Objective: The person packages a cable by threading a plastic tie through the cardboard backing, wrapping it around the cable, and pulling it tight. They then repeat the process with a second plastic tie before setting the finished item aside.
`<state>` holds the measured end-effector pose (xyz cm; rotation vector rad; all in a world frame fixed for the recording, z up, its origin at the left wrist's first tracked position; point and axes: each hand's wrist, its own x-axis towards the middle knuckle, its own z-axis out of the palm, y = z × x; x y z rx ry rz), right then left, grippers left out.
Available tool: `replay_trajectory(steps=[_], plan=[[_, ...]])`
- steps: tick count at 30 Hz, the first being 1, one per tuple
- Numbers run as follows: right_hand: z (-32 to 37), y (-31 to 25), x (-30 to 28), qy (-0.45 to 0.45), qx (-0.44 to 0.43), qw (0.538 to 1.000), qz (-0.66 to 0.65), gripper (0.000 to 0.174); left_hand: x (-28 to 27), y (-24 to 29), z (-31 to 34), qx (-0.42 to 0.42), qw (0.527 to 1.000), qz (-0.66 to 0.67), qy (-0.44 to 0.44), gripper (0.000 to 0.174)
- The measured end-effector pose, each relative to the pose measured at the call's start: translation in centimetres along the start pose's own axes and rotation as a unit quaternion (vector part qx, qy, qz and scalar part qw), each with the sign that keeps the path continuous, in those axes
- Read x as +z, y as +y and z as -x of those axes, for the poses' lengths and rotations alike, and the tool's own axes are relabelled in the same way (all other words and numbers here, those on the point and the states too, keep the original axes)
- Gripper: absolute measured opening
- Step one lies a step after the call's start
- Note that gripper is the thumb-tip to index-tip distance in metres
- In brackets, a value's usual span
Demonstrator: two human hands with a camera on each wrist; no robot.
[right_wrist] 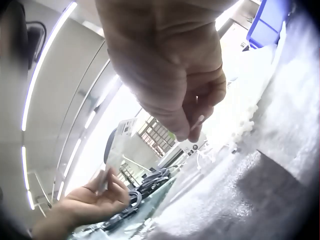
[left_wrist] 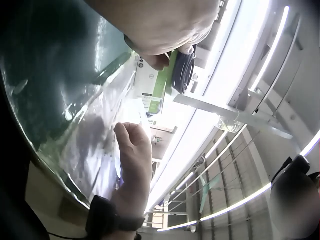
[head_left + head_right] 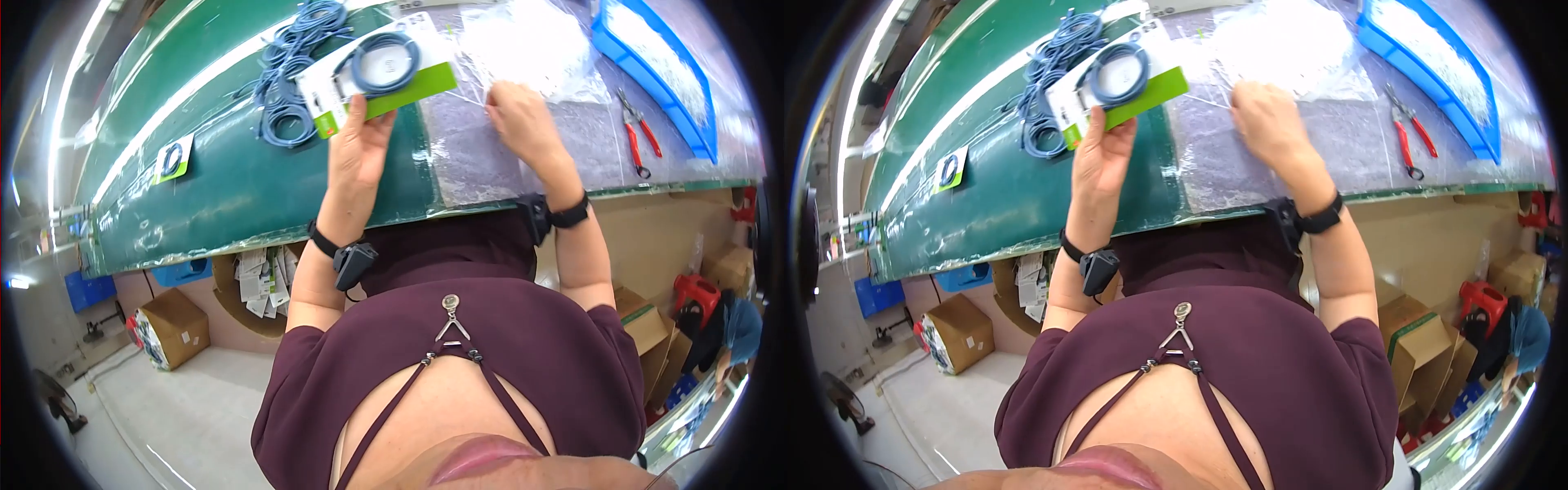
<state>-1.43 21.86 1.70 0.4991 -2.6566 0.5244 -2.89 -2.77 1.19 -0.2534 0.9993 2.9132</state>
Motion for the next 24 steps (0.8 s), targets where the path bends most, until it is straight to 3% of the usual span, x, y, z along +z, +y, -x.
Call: replay_trajectory(steps=[2, 4, 7, 8, 11, 12, 15, 16, 19, 24], plan=[[0.4, -0.5, -2.3, -0.043, 0.084, 0.983, -0.157, 0.007, -0.2, -0.3, -0.1, -0.066, 0.995, 0.07, -0.018, 0.027], [0.6, -1.4, -3.7, -0.025, 0.074, 0.979, -0.188, 0.006, 0.1, -0.5, 0.0, -0.098, 0.989, 0.107, -0.029, 0.025], [0.9, -1.9, -4.9, 0.019, 0.07, 0.967, -0.244, 0.009, 2.0, -0.1, 0.3, -0.231, 0.925, 0.287, -0.088, 0.018], [0.8, -2.4, -5.0, 0.042, 0.06, 0.965, -0.25, 0.01, 2.5, -0.2, 0.4, -0.23, 0.927, 0.283, -0.088, 0.018], [0.2, -3.8, -4.8, 0.091, 0.044, 0.959, -0.266, 0.012, 3.6, -0.5, 0.9, -0.306, 0.87, 0.379, -0.07, 0.016], [-0.1, -4.1, -4.8, 0.11, 0.038, 0.958, -0.261, 0.013, 4.0, -0.5, 1.1, -0.306, 0.873, 0.373, -0.069, 0.016], [-0.8, -4.9, -4.9, 0.151, 0.029, 0.954, -0.256, 0.015, 4.7, -0.4, 1.5, -0.365, 0.779, 0.503, -0.083, 0.013], [-1.1, -5.0, -5.0, 0.164, 0.009, 0.957, -0.238, 0.015, 4.8, -0.4, 1.6, -0.364, 0.783, 0.498, -0.079, 0.013], [-1.7, -5.4, -5.2, 0.194, -0.025, 0.959, -0.207, 0.016, 5.0, -0.2, 1.7, -0.374, 0.734, 0.558, -0.102, 0.011], [-2.0, -5.9, -5.3, 0.222, -0.044, 0.961, -0.161, 0.018, 5.5, 0.1, 2.0, -0.37, 0.732, 0.566, -0.084, 0.012]])
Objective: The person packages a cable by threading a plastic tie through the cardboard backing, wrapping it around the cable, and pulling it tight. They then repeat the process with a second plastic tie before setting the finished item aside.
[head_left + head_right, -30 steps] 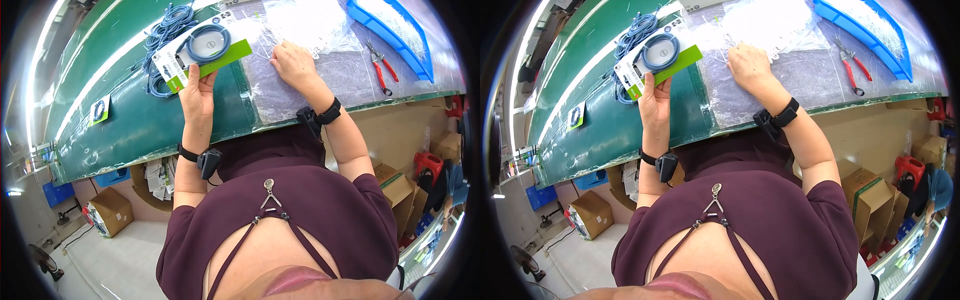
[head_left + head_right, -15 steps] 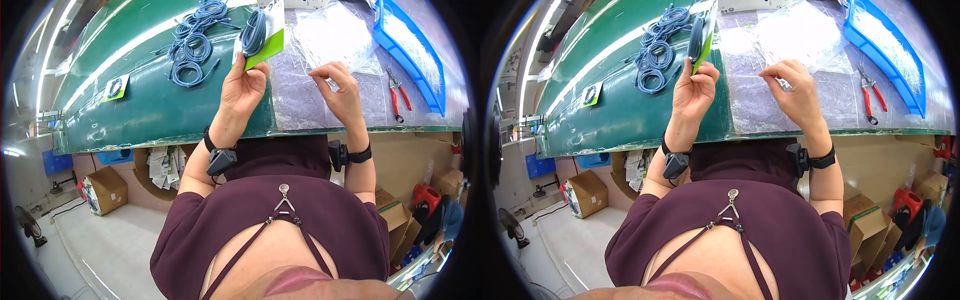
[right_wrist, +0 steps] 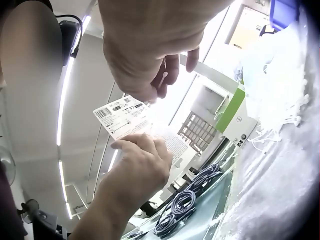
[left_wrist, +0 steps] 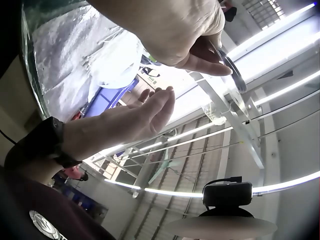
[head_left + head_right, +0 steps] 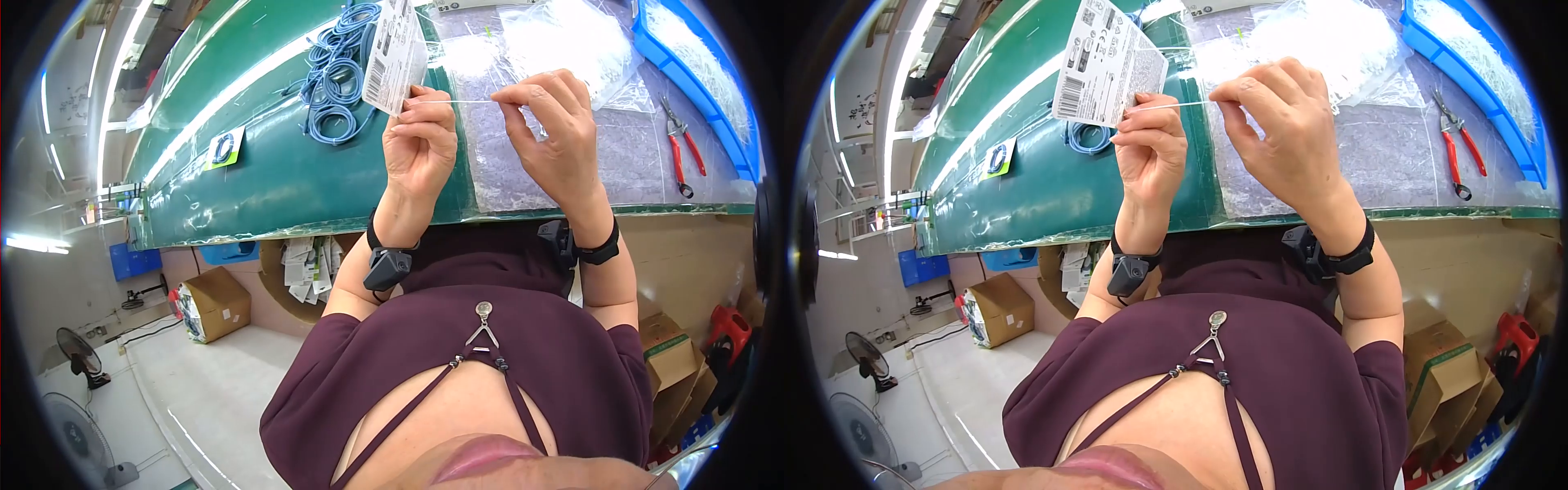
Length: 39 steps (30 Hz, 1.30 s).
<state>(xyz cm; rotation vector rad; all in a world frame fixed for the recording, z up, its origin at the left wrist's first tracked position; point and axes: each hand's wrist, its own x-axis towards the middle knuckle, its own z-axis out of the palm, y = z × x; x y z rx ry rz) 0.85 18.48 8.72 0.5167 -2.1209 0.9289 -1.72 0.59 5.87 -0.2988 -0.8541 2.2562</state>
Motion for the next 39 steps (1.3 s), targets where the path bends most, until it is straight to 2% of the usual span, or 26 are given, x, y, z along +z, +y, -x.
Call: replay_trajectory(steps=[16, 24, 28, 32, 35, 39], plan=[[0.4, -0.5, 0.4, -0.005, -0.01, 1.0, 0.013, 0.019, -0.4, 0.4, 0.2, 0.003, 0.999, -0.036, -0.018, 0.013], [0.7, -1.2, 0.0, -0.024, -0.004, 1.0, -0.007, 0.02, -0.8, 1.1, 0.3, 0.006, 0.996, -0.079, -0.032, 0.014], [0.9, -1.2, -0.1, -0.023, 0.004, 1.0, -0.02, 0.02, -1.0, 0.9, 0.4, 0.032, 0.988, -0.144, -0.035, 0.015], [1.1, -1.4, -0.3, -0.026, 0.007, 0.999, -0.031, 0.021, -1.0, 0.7, 0.4, 0.004, 0.992, -0.117, -0.05, 0.013], [0.9, -1.9, -0.5, -0.028, 0.0, 0.998, -0.049, 0.022, -1.0, 0.7, 0.2, -0.056, 0.988, -0.093, -0.112, 0.013], [0.5, -2.5, -0.7, -0.03, -0.018, 0.998, -0.051, 0.023, -0.9, 0.0, 0.1, -0.045, 0.987, -0.089, -0.128, 0.012]])
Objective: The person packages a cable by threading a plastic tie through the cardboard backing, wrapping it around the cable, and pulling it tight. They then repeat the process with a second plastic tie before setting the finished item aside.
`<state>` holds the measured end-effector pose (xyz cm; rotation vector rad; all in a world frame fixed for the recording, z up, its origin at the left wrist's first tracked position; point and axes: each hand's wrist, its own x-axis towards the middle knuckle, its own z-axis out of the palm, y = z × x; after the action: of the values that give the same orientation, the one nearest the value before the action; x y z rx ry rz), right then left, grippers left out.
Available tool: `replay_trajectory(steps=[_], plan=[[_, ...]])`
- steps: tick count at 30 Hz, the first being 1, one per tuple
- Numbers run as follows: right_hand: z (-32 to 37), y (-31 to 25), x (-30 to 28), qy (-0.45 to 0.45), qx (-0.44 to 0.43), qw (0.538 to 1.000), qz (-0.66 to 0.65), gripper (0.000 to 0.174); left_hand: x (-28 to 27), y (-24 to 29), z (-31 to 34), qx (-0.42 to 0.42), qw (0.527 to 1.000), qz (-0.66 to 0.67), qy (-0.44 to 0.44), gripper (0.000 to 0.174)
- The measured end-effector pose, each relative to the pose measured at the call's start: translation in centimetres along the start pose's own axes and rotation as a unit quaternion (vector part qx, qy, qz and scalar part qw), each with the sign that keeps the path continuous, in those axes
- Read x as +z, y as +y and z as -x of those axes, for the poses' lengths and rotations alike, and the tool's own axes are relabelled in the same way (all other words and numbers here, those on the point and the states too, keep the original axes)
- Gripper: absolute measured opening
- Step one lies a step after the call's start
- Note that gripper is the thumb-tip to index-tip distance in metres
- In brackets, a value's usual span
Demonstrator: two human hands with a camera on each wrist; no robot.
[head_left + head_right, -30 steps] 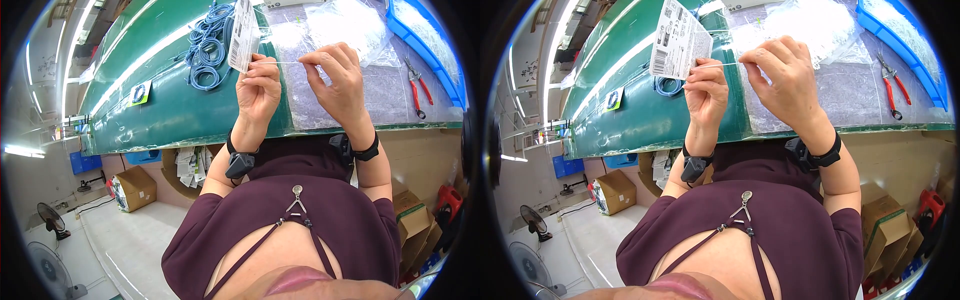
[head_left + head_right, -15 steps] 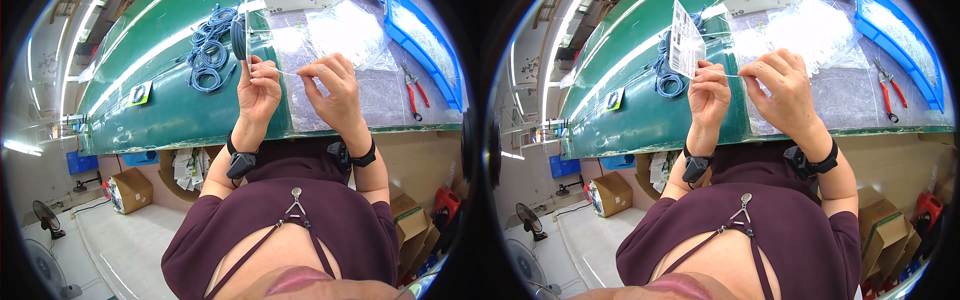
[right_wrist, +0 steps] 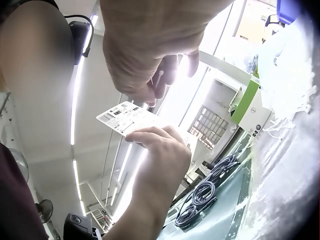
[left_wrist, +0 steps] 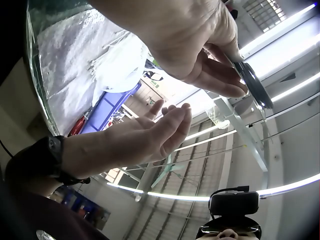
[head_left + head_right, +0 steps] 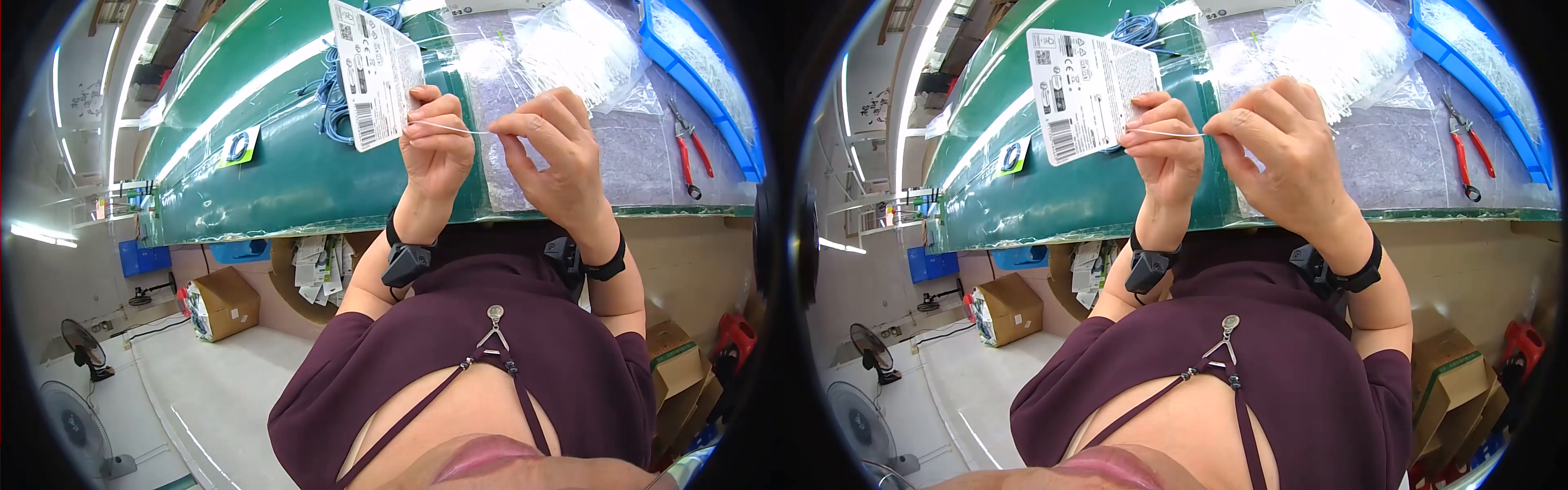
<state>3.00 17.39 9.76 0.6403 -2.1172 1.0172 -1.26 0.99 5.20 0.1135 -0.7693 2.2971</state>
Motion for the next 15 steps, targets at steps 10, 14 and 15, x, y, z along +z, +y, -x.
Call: replay_trajectory(steps=[10, 14, 15], plan=[[-0.6, 0.42, -0.18, 0.029, -0.032, 0.999, 0.033, 0.026, -0.27, 0.29, -0.24, -0.014, 0.998, -0.038, -0.04, 0.012], [-0.58, 0.44, -0.1, 0.031, -0.035, 0.998, 0.04, 0.026, -0.24, 0.39, -0.22, -0.019, 0.998, -0.035, -0.045, 0.013], [-0.6, 0.43, -0.08, 0.031, -0.035, 0.998, 0.041, 0.026, -0.22, 0.42, -0.21, -0.017, 0.998, -0.038, -0.045, 0.013]])
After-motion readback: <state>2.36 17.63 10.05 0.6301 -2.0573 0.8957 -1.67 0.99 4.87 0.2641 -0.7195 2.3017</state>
